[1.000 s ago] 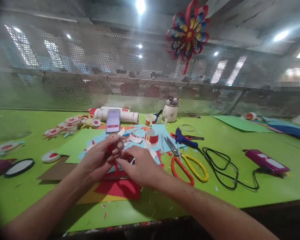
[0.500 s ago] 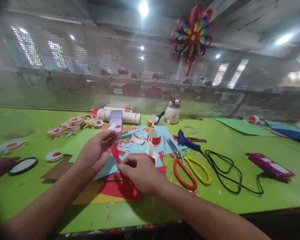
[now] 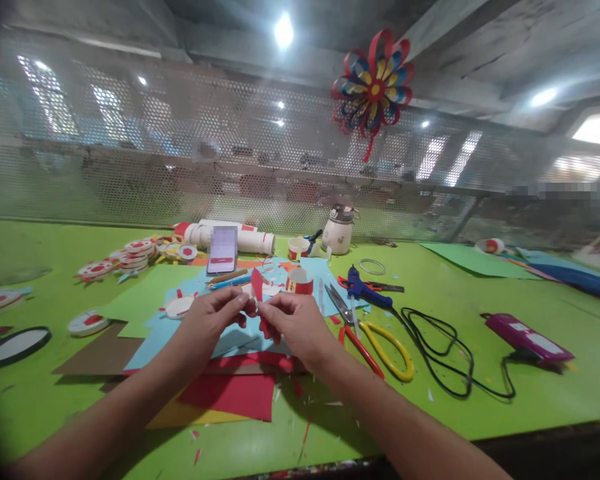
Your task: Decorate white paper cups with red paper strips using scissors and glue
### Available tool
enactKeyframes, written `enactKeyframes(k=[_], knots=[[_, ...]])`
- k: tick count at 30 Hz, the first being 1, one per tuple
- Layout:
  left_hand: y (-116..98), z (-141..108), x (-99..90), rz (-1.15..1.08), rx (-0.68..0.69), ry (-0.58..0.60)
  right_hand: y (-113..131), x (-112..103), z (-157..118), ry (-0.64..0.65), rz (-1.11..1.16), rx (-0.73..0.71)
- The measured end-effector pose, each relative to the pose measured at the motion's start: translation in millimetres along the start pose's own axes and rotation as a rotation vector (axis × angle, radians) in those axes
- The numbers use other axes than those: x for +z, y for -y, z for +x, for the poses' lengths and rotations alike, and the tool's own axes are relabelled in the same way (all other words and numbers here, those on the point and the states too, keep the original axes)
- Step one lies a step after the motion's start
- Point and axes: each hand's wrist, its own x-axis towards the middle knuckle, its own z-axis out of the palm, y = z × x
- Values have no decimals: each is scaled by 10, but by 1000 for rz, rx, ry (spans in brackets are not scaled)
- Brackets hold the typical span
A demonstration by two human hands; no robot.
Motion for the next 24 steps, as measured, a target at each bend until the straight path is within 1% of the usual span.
enactKeyframes(k=[3,7,13,19,24], knots=[[-4,-13,-1,31,9,21,1,-3,13,-17,36,29],[-34,-28,18,67,15,15,-10,7,17,-10,62,39],[-34,-49,33,162,58,-6,-17,11,12,-54,14,40],[-26,-65,40,174,75,0,-9,14,5,-78,45,71],[-44,-74,51,185,85,2,-39,12,-8,-81,62,62]])
